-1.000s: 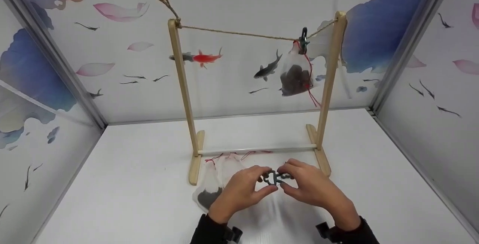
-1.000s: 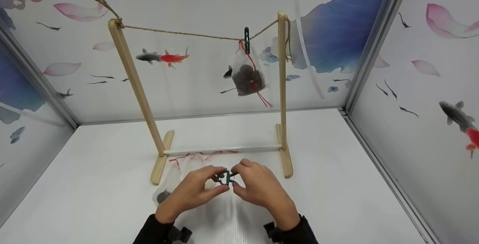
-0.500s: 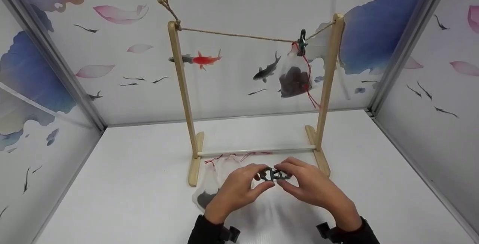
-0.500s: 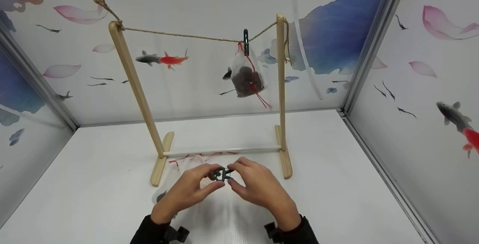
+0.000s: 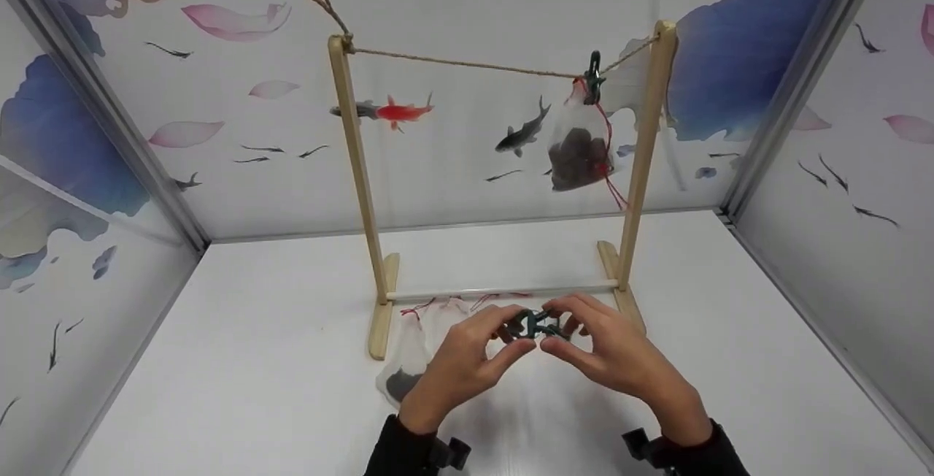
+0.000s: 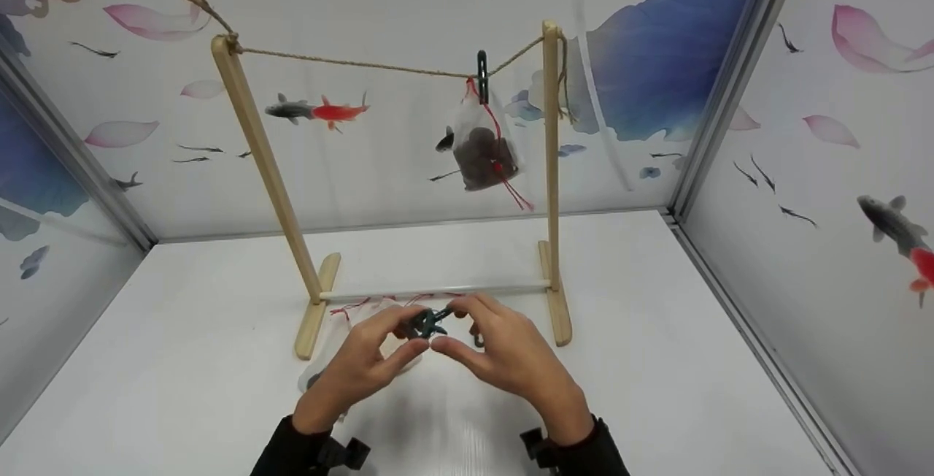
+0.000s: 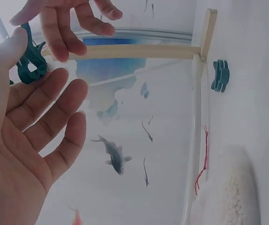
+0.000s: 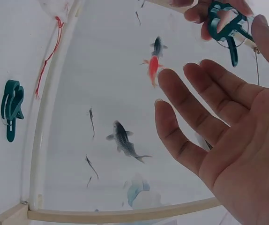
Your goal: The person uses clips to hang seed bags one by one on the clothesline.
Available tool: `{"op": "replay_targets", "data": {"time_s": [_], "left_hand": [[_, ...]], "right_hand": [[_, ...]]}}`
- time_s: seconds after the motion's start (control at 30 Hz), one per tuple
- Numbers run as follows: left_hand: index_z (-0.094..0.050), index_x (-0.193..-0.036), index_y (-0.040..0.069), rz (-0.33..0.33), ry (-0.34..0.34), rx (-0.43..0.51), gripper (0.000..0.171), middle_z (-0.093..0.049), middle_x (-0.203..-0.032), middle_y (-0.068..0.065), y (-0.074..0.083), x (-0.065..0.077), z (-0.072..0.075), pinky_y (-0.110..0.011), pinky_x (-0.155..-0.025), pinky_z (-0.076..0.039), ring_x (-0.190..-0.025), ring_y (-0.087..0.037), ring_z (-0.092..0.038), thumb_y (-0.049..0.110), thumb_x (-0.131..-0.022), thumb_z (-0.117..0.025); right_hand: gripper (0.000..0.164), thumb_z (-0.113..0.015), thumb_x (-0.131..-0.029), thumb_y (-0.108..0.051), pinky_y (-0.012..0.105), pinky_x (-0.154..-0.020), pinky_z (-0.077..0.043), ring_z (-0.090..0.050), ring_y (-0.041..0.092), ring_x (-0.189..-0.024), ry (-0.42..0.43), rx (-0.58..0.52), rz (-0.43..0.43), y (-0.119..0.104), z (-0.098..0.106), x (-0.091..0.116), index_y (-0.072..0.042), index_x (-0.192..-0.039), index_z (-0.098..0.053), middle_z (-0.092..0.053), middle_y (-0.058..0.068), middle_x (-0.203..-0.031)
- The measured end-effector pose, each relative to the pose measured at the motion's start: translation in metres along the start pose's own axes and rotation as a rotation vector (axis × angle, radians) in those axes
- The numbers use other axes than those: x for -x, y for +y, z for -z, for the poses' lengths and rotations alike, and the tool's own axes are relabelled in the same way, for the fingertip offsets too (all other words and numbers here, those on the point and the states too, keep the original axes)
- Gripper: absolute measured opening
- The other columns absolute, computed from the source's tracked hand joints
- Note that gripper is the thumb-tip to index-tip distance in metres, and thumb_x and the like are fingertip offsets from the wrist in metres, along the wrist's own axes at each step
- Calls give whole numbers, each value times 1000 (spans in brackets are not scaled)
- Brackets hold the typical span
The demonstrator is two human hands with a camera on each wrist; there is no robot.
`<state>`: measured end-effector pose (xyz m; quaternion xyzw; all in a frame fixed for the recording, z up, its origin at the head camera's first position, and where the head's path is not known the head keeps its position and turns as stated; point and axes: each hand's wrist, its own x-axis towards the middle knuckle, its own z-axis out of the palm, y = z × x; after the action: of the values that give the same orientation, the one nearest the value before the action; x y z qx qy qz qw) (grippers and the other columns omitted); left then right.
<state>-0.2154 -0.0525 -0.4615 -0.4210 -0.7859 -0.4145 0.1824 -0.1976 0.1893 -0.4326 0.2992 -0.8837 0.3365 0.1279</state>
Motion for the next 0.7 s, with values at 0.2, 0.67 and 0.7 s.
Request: {"op": "replay_targets", "data": {"time_s": [0.2,0.67,0.7], "left_hand": [[-61,-134,12,1,-3,57,37,-65,-106,4,4,-1,-1,-18,-77,-51,-91,-2,-61,30,-101,-64],[-62,-130,14,-38,6,93,31,-65,-103,6,11,-2,-7,-16,-72,-48,-85,-7,-60,27,-102,-65],[-62,-130,14,-41,8,92,31,-65,-103,5,11,-2,-8,-17,-72,-48,-85,-7,-60,26,-102,-64]], "right_hand": [[31,-76,-93,-31,27,-70,-54,-60,4,-78,51,-1,55,-1,0,0,-17,-116,-61,-61,-10,-95],[24,-73,-93,-41,19,-53,-45,-49,0,-62,139,6,175,1,1,0,-20,-95,-63,-52,-16,-72],[25,-72,-94,-44,18,-53,-44,-49,1,-60,152,6,186,1,1,-1,-20,-93,-63,-51,-16,-72]]}}
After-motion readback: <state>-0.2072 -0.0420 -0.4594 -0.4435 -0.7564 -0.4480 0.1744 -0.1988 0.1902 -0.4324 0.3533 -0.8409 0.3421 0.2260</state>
